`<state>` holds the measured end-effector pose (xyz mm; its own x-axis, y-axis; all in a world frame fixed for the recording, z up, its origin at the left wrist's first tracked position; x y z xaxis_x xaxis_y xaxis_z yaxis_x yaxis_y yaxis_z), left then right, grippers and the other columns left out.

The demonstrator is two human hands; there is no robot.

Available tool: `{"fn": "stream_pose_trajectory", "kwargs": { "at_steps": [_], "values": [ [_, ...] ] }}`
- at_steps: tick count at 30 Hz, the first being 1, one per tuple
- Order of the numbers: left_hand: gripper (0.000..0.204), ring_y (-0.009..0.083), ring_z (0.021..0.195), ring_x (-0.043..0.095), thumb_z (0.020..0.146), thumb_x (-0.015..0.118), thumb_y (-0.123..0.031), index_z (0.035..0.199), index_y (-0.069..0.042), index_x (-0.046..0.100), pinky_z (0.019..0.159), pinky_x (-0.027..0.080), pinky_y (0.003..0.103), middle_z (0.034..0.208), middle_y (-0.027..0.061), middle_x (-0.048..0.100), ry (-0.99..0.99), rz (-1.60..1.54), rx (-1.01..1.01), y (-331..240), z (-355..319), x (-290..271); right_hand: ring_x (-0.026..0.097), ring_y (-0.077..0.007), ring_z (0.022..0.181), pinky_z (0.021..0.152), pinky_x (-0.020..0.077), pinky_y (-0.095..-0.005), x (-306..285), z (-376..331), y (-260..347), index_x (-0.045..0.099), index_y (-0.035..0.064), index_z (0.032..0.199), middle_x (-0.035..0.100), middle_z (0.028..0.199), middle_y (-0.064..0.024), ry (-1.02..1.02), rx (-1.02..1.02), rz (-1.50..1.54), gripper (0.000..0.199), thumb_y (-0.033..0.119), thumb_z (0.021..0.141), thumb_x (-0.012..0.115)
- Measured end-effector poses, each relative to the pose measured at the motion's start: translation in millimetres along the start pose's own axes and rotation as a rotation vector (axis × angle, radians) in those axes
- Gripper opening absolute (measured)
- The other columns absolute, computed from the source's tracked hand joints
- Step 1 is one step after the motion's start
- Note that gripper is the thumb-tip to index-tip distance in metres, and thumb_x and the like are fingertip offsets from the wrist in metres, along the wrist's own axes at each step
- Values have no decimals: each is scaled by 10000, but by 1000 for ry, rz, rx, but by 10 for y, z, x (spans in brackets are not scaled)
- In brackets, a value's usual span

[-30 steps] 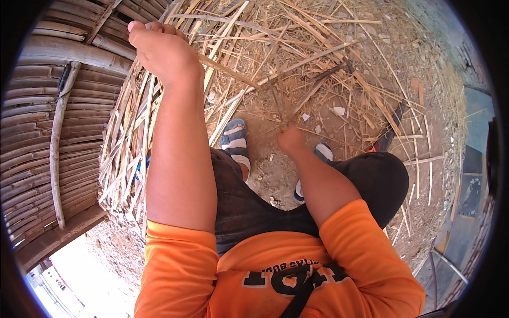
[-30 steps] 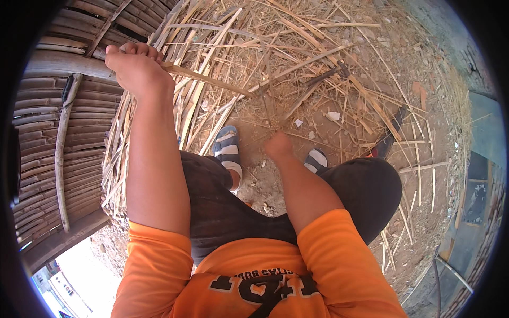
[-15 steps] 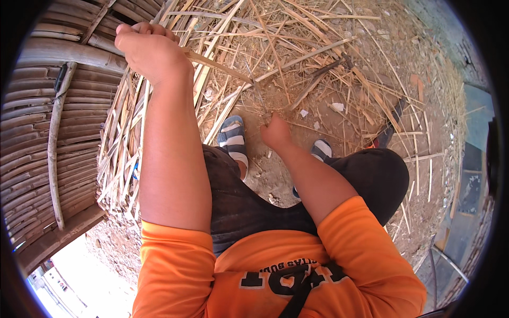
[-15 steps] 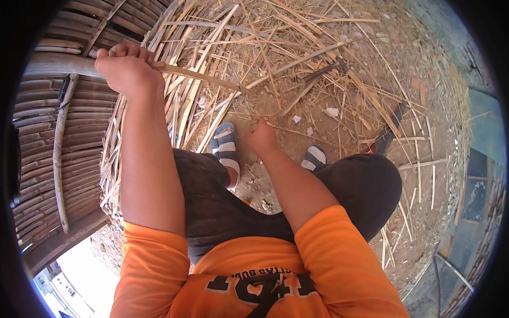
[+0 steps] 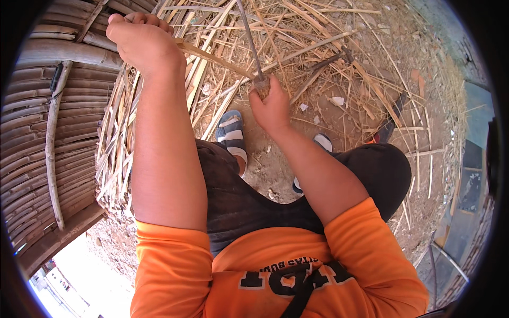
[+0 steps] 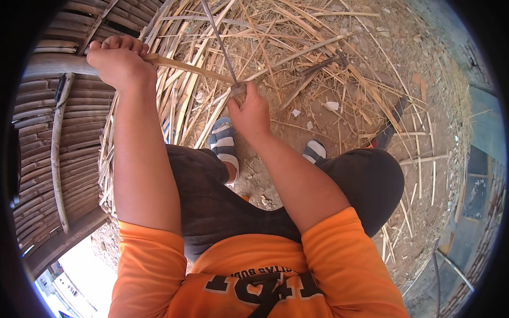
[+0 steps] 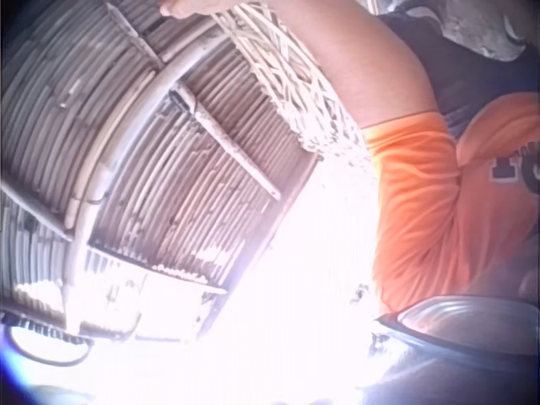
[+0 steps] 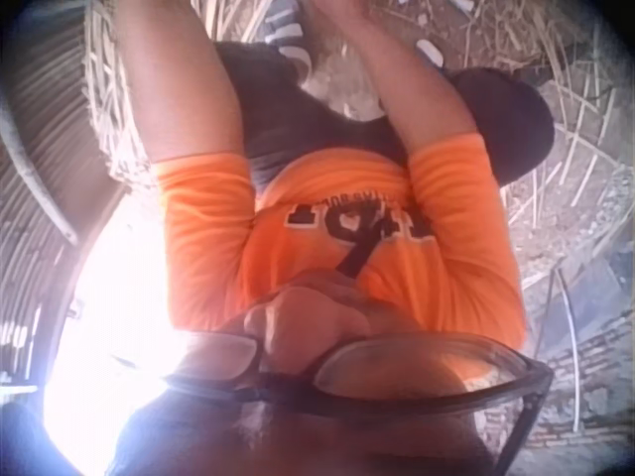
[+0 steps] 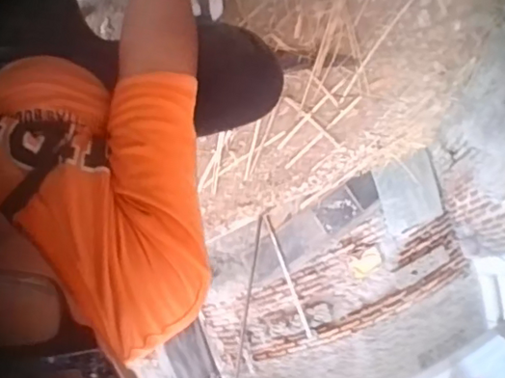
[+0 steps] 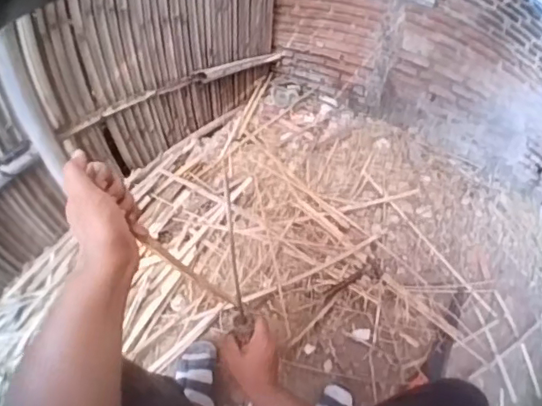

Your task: The person uses a large knife to shave thin strips of wood from a larger piece while sitting on the ground.

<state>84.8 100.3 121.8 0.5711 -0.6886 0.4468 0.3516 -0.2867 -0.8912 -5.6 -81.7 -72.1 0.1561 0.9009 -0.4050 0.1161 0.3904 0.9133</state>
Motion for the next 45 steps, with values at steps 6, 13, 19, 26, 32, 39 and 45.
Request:
{"fn": "stream_pose_trajectory", "kwargs": {
  "at_steps": [6, 13, 19, 26, 32, 39, 45],
  "values": [
    [332, 133, 550, 281, 994, 333, -360, 764, -121, 360, 530, 263, 311, 663, 1, 350, 4, -25, -53, 52, 41, -16, 689, -428, 911, 804, 531, -480, 221, -282, -1131, 581, -11, 1194, 705, 944, -258, 207, 233, -454, 435, 201, 829, 687],
    [342, 123, 552, 281, 1012, 343, -389, 795, -125, 354, 525, 253, 303, 662, -13, 352, 50, -16, -81, 60, 93, -21, 691, -399, 873, 794, 532, -444, 183, -195, -946, 642, -8, 1120, 703, 962, -238, 188, 419, -149, 383, 228, 822, 688],
    [308, 125, 551, 266, 994, 328, -342, 768, -131, 340, 526, 242, 306, 652, -12, 329, 7, -26, -57, 69, 68, -48, 676, -432, 974, 840, 528, -480, -78, 58, 303, 637, 18, 1075, 697, 992, -263, 43, 120, 87, 350, 214, 795, 713],
    [283, 126, 551, 283, 994, 329, -342, 817, -125, 368, 530, 250, 308, 651, -15, 329, 51, -20, -59, 77, 144, -77, 690, -428, 947, 833, 526, -494, 189, -275, -1000, 603, -13, 1103, 703, 959, -269, 224, 259, -434, 385, 209, 804, 697],
    [390, 159, 536, 235, 973, 290, -383, 675, -135, 324, 551, 253, 334, 585, 12, 292, 35, 42, -45, 17, 68, -7, 692, -407, 879, 782, 528, -468, 214, -226, -1194, 623, -7, 1063, 702, 903, -253, 206, 377, -218, 333, 172, 789, 685],
    [327, 131, 541, 278, 993, 332, -367, 770, -128, 341, 521, 259, 314, 638, -5, 340, 48, -10, -39, 77, 105, -70, 652, -321, 720, 698, 506, -425, 87, 36, 12, 614, -6, 1055, 679, 815, -184, -39, 84, 97, 303, 148, 808, 695],
    [335, 132, 533, 257, 980, 334, -364, 739, -131, 330, 518, 243, 316, 619, -5, 323, -3, 6, -43, 36, 106, -89, 698, -393, 838, 731, 520, -445, 120, -262, -695, 594, -19, 1127, 707, 901, -239, 137, 150, -313, 362, 130, 806, 670]
  ]
}}
Point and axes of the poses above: each hand's wrist, its own z-axis towards the middle knuckle, its own x-axis out of the palm, y = z × x, the point moved 4 cm from there along z, towards the middle knuckle
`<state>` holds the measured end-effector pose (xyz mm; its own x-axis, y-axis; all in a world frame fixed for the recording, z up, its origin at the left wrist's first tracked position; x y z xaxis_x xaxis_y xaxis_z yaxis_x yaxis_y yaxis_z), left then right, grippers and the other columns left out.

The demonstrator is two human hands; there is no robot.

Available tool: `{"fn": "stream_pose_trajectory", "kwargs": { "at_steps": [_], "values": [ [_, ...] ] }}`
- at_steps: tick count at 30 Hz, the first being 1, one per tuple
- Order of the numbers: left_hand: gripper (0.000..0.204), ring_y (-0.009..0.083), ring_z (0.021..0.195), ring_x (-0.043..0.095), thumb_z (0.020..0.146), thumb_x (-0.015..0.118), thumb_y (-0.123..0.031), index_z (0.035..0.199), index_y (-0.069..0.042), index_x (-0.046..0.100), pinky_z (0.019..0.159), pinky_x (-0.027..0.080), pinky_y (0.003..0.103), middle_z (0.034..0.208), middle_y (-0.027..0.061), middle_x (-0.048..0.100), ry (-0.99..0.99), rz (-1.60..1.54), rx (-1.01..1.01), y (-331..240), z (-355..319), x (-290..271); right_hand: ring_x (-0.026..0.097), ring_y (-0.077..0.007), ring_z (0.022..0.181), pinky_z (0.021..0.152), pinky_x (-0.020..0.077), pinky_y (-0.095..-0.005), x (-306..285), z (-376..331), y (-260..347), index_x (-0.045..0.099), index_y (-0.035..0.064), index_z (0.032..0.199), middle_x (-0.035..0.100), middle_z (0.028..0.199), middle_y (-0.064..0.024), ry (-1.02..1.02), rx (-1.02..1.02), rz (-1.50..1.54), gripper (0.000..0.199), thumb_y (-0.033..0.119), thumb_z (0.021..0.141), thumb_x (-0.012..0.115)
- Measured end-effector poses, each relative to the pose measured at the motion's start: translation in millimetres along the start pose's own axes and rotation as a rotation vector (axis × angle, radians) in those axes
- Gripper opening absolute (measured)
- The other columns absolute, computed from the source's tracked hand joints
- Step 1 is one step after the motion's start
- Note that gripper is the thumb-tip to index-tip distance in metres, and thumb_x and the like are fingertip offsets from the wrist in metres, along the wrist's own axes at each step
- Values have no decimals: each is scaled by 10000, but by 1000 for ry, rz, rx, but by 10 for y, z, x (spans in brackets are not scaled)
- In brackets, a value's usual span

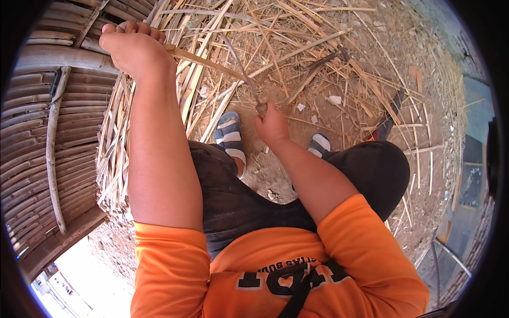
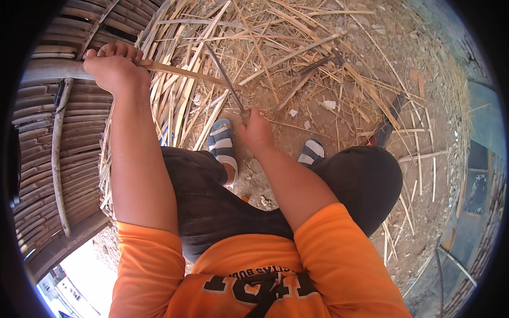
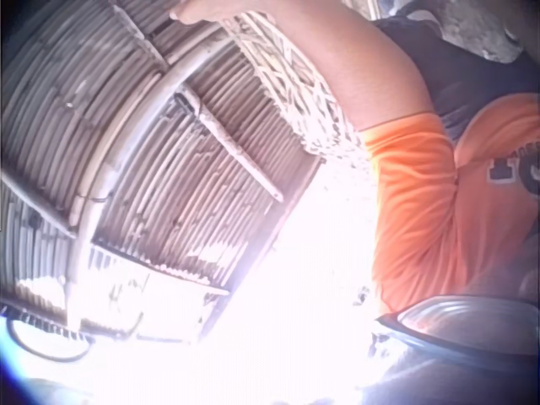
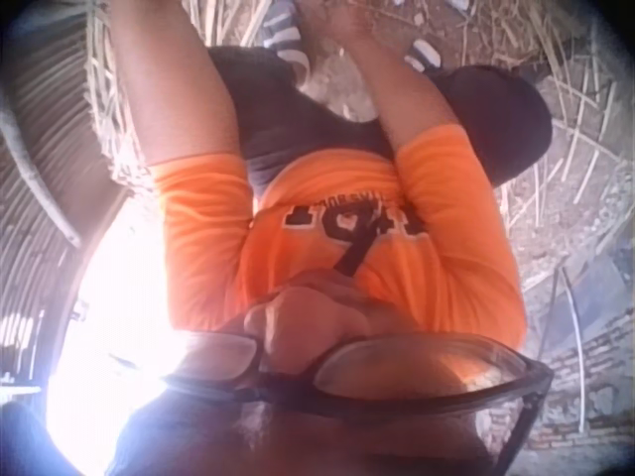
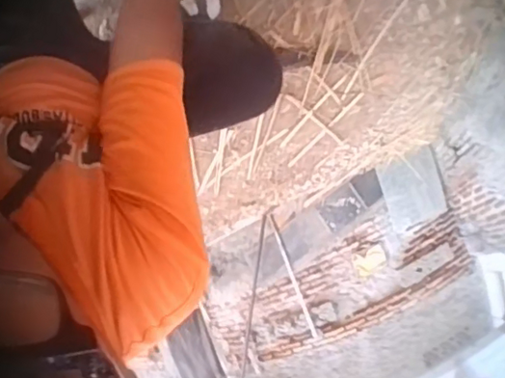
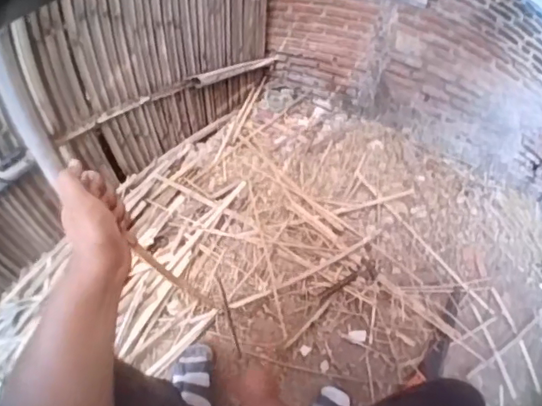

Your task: The person uses a large knife to shave thin strips of wood from a larger piece while sitting on the ground.

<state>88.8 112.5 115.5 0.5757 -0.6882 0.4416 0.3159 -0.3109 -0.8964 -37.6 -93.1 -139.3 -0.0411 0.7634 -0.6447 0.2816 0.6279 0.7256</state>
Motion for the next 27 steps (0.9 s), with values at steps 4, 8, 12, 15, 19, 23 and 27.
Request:
{"fn": "stream_pose_trajectory", "kwargs": {
  "at_steps": [4, 8, 12, 15, 19, 23, 27],
  "values": [
    [362, 147, 535, 228, 975, 301, -361, 688, -141, 314, 538, 238, 322, 591, 0, 287, 69, 14, -6, -16, -44, 82, 699, -426, 891, 741, 536, -468, 490, 84, -1068, 623, -42, 1128, 701, 968, -289, 280, 378, -2, 373, 163, 816, 629],
    [362, 158, 528, 217, 952, 306, -354, 659, -142, 315, 549, 244, 326, 577, 3, 277, 57, 20, -18, -19, -78, 114, 694, -419, 909, 768, 529, -474, 331, 52, -1010, 635, -71, 1076, 696, 974, -296, 213, 441, -68, 381, 209, 818, 633],
    [393, 149, 513, 245, 1014, 320, -393, 725, -126, 333, 527, 261, 323, 599, -2, 305, 64, 7, -7, -6, -69, 114, 692, -375, 893, 788, 522, -446, 14, 50, -62, 625, -59, 1089, 695, 945, -256, -29, 238, 189, 391, 212, 811, 678],
    [325, 150, 540, 243, 941, 321, -322, 674, -136, 325, 553, 255, 323, 592, 3, 294, 66, 22, -7, -20, -96, 125, 688, -319, 871, 803, 520, -408, -132, 139, 491, 618, -25, 1091, 699, 921, -197, -79, 47, 441, 338, 162, 822, 698],
    [364, 153, 581, 289, 1002, 337, -370, 732, -126, 350, 589, 299, 322, 637, 7, 330, 56, 10, -4, -25, -82, 96, 703, -383, 864, 768, 531, -443, -319, 105, 872, 617, -12, 1074, 697, 881, -228, -138, -144, 561, 315, 167, 824, 687],
    [447, 155, 631, 341, 1054, 353, -484, 800, -117, 371, 634, 334, 318, 698, 11, 372, 83, 0, -12, -14, -119, 139, 697, -373, 776, 726, 535, -438, -259, 77, 692, 618, -15, 1050, 691, 811, -211, -152, -182, 534, 297, 161, 818, 679],
    [512, 172, 674, 411, 1051, 386, -574, 885, -91, 408, 697, 406, 329, 769, 29, 429, 157, 4, 14, 24, -97, 143, 690, -377, 739, 708, 535, -446, -176, 3, 497, 618, -20, 1020, 687, 782, -204, -38, -44, 401, 295, 157, 793, 678]
  ]
}}
Point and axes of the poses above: each hand's wrist, its own z-axis towards the middle knuckle, its own x-axis out of the palm, y = z × x, the point moved 4 cm from there along z, towards the middle knuckle
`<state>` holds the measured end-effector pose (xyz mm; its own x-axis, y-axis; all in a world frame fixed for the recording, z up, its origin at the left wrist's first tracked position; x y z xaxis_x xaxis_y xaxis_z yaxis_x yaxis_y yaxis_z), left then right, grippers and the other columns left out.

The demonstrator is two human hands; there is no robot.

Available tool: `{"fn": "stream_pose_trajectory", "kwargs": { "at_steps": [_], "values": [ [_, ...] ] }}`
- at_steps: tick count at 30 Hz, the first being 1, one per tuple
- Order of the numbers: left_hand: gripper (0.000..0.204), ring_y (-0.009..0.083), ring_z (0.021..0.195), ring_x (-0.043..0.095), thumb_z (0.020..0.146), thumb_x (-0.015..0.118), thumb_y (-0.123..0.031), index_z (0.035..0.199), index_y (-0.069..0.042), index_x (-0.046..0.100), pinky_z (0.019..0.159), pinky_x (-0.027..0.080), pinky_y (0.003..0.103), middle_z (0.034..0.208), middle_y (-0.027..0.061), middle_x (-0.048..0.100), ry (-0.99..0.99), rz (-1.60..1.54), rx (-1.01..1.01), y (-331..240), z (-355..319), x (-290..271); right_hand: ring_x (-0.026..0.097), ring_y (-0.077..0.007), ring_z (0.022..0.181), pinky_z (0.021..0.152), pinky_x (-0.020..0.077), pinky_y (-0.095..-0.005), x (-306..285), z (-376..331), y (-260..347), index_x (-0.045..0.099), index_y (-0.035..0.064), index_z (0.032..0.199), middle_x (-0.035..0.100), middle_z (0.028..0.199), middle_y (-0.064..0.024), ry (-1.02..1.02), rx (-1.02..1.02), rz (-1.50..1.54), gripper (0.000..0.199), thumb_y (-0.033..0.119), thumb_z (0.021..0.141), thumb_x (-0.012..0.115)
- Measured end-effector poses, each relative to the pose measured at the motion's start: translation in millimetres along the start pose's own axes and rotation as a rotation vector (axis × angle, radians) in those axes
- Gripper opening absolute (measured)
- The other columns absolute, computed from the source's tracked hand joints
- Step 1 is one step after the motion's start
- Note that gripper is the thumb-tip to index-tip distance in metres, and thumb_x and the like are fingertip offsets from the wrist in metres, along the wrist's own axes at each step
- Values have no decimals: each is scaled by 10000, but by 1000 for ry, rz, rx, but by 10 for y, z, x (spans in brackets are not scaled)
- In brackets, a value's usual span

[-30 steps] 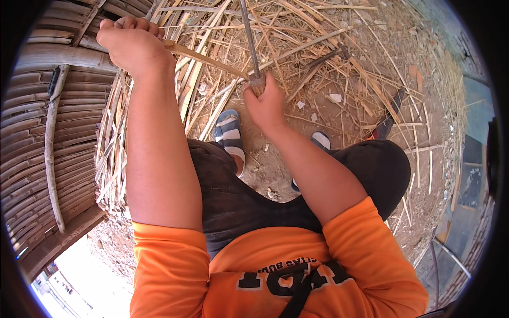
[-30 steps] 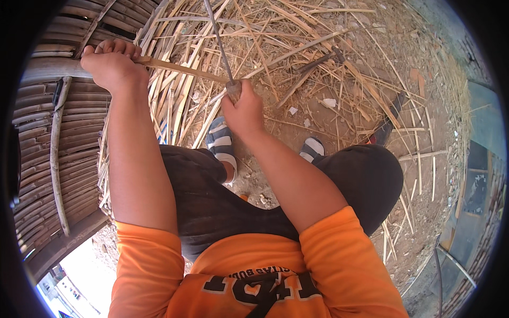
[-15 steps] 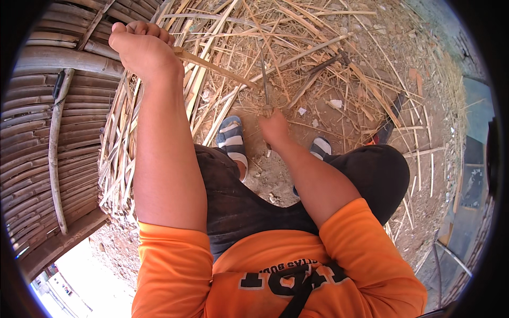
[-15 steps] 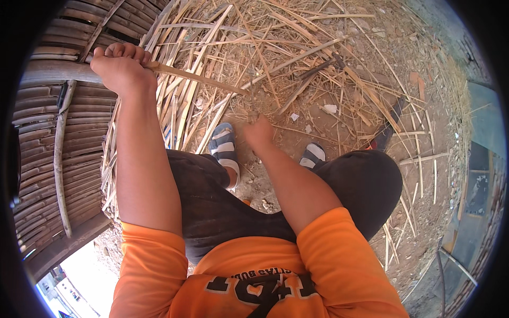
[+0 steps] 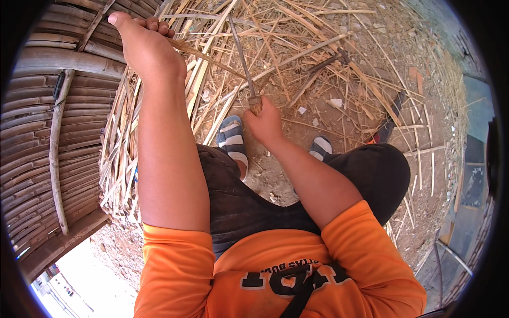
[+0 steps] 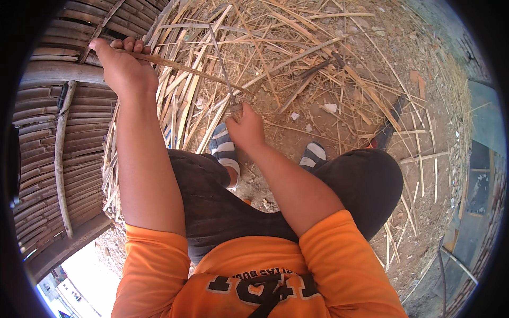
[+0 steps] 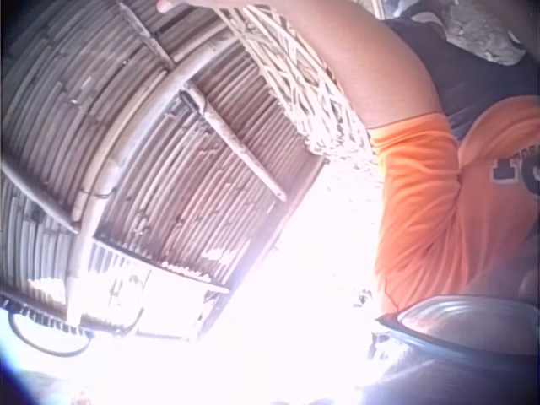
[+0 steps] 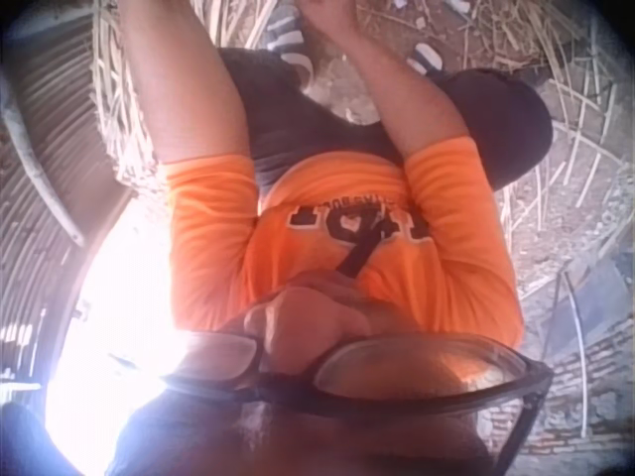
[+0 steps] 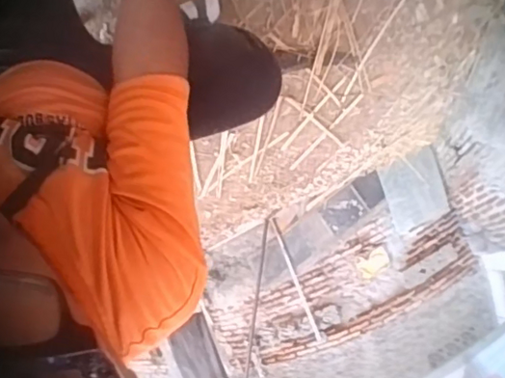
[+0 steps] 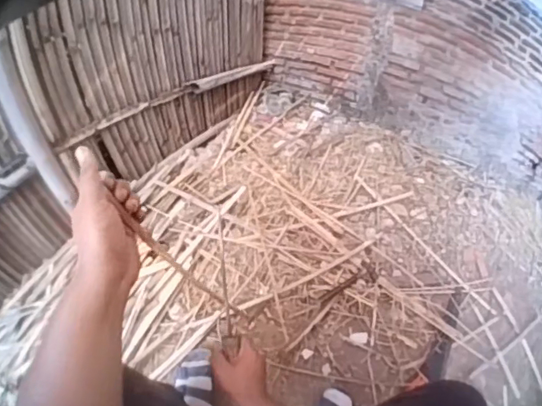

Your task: The person uses a large knife to shave thin strips of wood from a larger piece while sitting on the ground.

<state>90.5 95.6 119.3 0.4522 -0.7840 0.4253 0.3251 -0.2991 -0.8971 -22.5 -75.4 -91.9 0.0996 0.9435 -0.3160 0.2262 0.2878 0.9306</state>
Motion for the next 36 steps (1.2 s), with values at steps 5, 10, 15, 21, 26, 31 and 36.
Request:
{"fn": "stream_pose_trajectory", "kwargs": {
  "at_steps": [5, 10, 15, 21, 26, 31, 36],
  "values": [
    [566, 217, 718, 496, 1024, 419, -622, 941, -62, 440, 814, 489, 371, 810, 63, 495, 50, 100, -32, -89, -114, 113, 689, -395, 751, 711, 535, -456, 18, 24, -111, 616, -13, 998, 689, 793, -210, 19, 14, 4, 286, 163, 780, 677],
    [524, 222, 719, 509, 1044, 424, -570, 888, -71, 449, 802, 504, 384, 784, 66, 504, 165, 117, -2, -58, 20, 66, 687, -409, 778, 725, 537, -461, 19, 29, -98, 614, -11, 1002, 690, 816, -227, -2, -19, 12, 293, 166, 780, 686],
    [561, 153, 617, 348, 1049, 347, -593, 773, -107, 388, 601, 357, 323, 679, 22, 393, 198, 150, 123, -19, 132, -18, 695, -415, 851, 754, 539, -477, 24, 38, 133, 614, 5, 1089, 696, 863, -246, -74, -151, 25, 354, 184, 796, 702],
    [646, 166, 595, 241, 999, 216, -702, 719, -128, 314, 575, 258, 329, 607, 9, 273, -36, 77, -6, -35, 90, -75, 705, -386, 925, 814, 540, -450, 197, 63, -857, 616, -44, 1141, 707, 954, -259, 22, 145, -366, 440, 240, 818, 707],
    [596, 166, 591, 226, 1027, 247, -637, 713, -134, 301, 584, 255, 331, 610, 5, 260, 52, 81, -8, -33, 86, -71, 685, -398, 977, 847, 523, -482, -89, 76, -1166, 634, -40, 1138, 696, 1014, -277, 180, 491, -282, 425, 222, 806, 685],
    [526, 159, 585, 237, 1038, 431, -521, 705, -135, 303, 586, 259, 327, 609, -9, 241, 99, 69, 21, -38, 36, 49, 675, -442, 974, 858, 530, -473, -41, 308, -180, 643, -37, 1110, 699, 1005, -275, 71, 94, -85, 419, 207, 774, 697],
    [471, 138, 574, 241, 1045, 523, -373, 696, -142, 307, 577, 265, 320, 604, -19, 242, 150, 46, 31, -25, 74, -59, 669, -437, 947, 845, 529, -475, -174, 255, 702, 625, -25, 1075, 688, 950, -265, 168, -89, -2, 368, 183, 777, 687]
  ]
}}
Point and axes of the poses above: each hand's wrist, its own z-axis towards the middle knuckle, its own x-axis out of the palm, y = z × x, the point moved 4 cm from there along z, towards the middle knuckle
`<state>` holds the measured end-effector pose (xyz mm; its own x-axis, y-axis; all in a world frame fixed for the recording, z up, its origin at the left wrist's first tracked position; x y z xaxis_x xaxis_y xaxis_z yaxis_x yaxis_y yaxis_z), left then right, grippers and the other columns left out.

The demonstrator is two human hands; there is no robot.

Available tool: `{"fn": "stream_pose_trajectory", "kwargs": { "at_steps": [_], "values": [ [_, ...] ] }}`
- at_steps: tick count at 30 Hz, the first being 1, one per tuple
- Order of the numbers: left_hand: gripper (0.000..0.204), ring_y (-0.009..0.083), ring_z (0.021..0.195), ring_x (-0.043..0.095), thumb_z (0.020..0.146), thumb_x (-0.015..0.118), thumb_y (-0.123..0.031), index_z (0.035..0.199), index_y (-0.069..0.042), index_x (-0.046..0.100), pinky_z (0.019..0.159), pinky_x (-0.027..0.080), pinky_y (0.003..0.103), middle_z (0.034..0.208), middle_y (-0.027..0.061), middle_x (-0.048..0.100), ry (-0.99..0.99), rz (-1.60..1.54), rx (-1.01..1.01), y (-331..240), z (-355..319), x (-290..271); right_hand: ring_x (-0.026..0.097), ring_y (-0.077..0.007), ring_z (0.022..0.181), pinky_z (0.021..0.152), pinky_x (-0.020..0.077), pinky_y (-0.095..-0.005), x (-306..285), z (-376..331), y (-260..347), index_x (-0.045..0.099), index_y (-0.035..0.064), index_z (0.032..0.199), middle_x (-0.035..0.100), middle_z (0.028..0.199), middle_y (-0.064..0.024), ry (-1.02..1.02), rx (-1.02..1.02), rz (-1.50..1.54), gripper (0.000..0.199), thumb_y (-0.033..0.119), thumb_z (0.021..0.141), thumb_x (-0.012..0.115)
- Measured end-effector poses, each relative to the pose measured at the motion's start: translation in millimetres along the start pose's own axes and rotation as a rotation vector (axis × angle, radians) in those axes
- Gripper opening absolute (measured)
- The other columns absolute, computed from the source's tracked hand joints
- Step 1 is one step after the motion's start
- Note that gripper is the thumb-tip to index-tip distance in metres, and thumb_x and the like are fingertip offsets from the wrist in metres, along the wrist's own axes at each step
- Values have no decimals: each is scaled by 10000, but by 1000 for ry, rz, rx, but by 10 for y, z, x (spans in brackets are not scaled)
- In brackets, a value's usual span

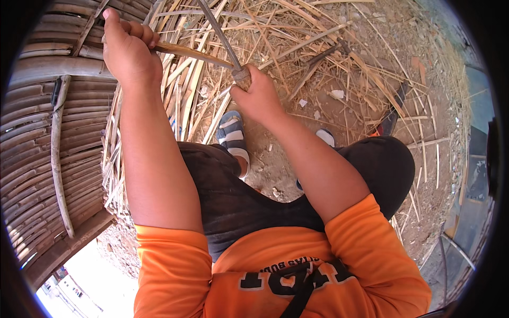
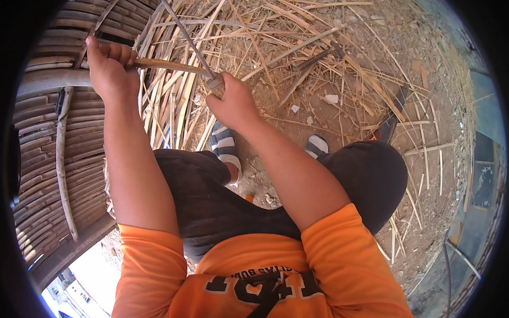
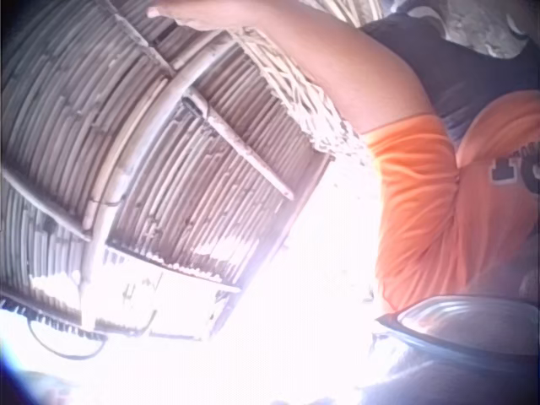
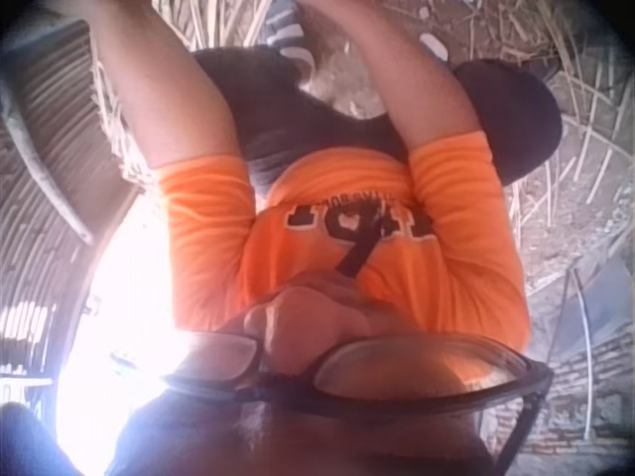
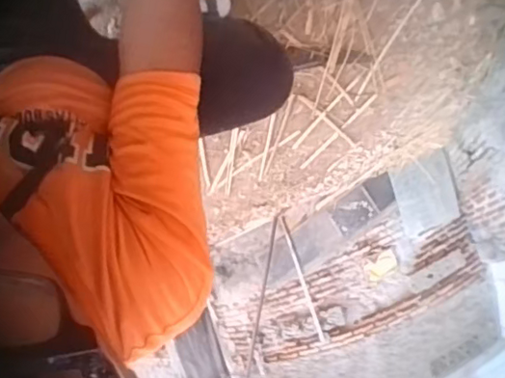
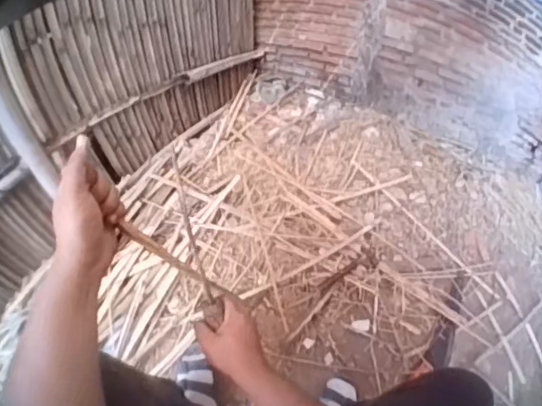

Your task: The person uses a large knife to shave thin strips of wood from a larger piece while sitting on the ground.

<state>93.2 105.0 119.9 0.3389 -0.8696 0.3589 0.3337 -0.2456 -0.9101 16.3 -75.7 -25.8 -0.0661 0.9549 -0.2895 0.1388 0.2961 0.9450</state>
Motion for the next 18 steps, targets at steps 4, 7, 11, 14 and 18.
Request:
{"fn": "stream_pose_trajectory", "kwargs": {
  "at_steps": [4, 7, 11, 14, 18],
  "values": [
    [443, 128, 533, 272, 1032, 546, -314, 681, -133, 347, 552, 296, 324, 579, -20, 287, -8, 22, 12, 26, 96, -56, 677, -413, 909, 828, 532, -461, 171, -83, -514, 631, -23, 1098, 690, 919, -252, 109, 111, -156, 383, 176, 775, 689],
    [405, 128, 533, 237, 1041, 525, -263, 701, -132, 346, 550, 281, 327, 580, -29, 259, -12, -50, -31, 45, 158, -140, 688, -388, 872, 810, 535, -448, 155, -67, -562, 631, -27, 1139, 694, 891, -241, 107, 109, -196, 420, 172, 774, 691],
    [405, 130, 544, 238, 1037, 532, -264, 702, -126, 352, 552, 279, 324, 584, -24, 255, 25, -66, -70, 39, 142, -172, 669, -442, 957, 859, 532, -484, 41, -40, -232, 632, -26, 1076, 692, 955, -271, 86, 70, -189, 363, 179, 779, 681],
    [405, 130, 551, 248, 1036, 534, -264, 697, -124, 361, 551, 278, 324, 582, -22, 253, 87, -86, -39, 59, 126, -87, 667, -448, 955, 865, 536, -489, -86, -76, 198, 623, -30, 1097, 691, 926, -275, 8, 20, -139, 382, 183, 784, 678],
    [390, 130, 552, 247, 1033, 534, -256, 704, -126, 368, 552, 272, 324, 585, -21, 255, 80, -75, -50, 24, 72, -24, 668, -446, 975, 883, 538, -494, 37, -107, -131, 608, -41, 1113, 688, 959, -290, 39, 26, -274, 401, 188, 791, 678]
  ]
}}
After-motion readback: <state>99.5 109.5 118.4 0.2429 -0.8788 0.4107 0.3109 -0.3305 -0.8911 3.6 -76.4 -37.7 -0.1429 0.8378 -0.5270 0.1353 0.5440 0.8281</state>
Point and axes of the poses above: each hand's wrist, its own z-axis towards the middle knuckle, its own x-axis out of the palm, y = z × x, the point moved 4 cm from there along z, towards the middle knuckle
